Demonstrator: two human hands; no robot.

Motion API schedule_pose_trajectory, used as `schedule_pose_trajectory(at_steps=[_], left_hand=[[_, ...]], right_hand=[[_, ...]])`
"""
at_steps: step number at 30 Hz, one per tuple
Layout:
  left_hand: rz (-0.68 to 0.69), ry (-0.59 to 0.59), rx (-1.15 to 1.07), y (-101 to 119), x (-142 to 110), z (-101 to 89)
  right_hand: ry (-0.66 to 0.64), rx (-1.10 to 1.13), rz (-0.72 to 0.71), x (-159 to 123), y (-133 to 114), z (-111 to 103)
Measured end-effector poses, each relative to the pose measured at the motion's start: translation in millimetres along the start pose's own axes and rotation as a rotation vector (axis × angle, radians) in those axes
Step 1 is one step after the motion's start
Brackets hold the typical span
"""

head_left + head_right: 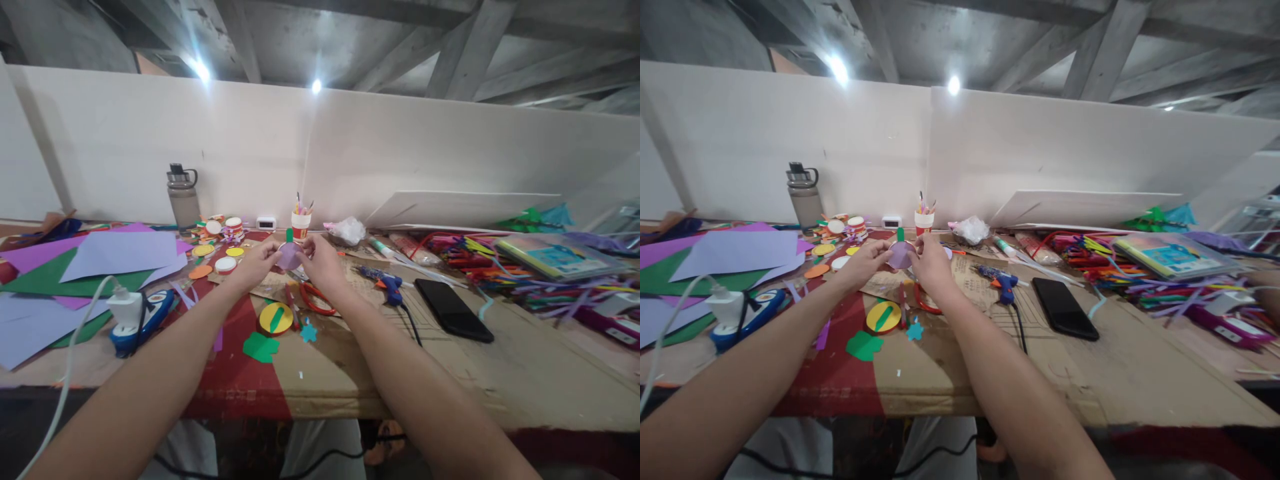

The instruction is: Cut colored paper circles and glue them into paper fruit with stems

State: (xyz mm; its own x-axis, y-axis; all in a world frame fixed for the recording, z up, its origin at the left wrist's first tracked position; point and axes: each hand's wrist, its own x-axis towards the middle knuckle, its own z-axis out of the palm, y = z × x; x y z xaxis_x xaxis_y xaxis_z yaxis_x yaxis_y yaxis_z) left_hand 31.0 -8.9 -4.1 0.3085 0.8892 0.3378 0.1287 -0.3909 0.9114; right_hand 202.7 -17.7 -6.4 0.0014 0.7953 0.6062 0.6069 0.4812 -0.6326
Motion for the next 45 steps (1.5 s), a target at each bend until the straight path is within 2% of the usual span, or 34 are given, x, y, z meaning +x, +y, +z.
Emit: schedule_pose_trajectory(at_steps=[2,8,14,22,31,34,38,42,45], left_hand=[[-0.01,0.031,-0.002,3,-1,0.2],[-0.04,0.073,-0.057,7,-3,1.2],[-0.029,0.106,-0.011,5,-3,2.9],[-0.1,0.088,-0.056,4,-6,3.4],[-0.083,0.174,0.046,3,-5,-1.5],[-0.09,0.174,-0.071,2,-6,-0.4],[-0.169,0.074,-0.329,4,-6,3.1],[-0.196,0.033,-0.524,6,-8,7.7],[-0.172,0.012,-0.57,8,-10,10.6]], right_hand=[[0.007,0.04,0.007,0,0,2],[-0.173,0.134,0.026,0,-2,5],[-0.175,0.178,0.03,-1,-1,8],[-0.211,0.21,0.104,0,-5,6],[-0.198,0.278,0.115,0,1,11],[-0.212,0.301,0.135,0,-1,10],[-0.233,0.352,0.149,0,0,14],[-0.186,0.343,0.157,0,2,17],[-0.15,0.312,0.109,-1,2,15]])
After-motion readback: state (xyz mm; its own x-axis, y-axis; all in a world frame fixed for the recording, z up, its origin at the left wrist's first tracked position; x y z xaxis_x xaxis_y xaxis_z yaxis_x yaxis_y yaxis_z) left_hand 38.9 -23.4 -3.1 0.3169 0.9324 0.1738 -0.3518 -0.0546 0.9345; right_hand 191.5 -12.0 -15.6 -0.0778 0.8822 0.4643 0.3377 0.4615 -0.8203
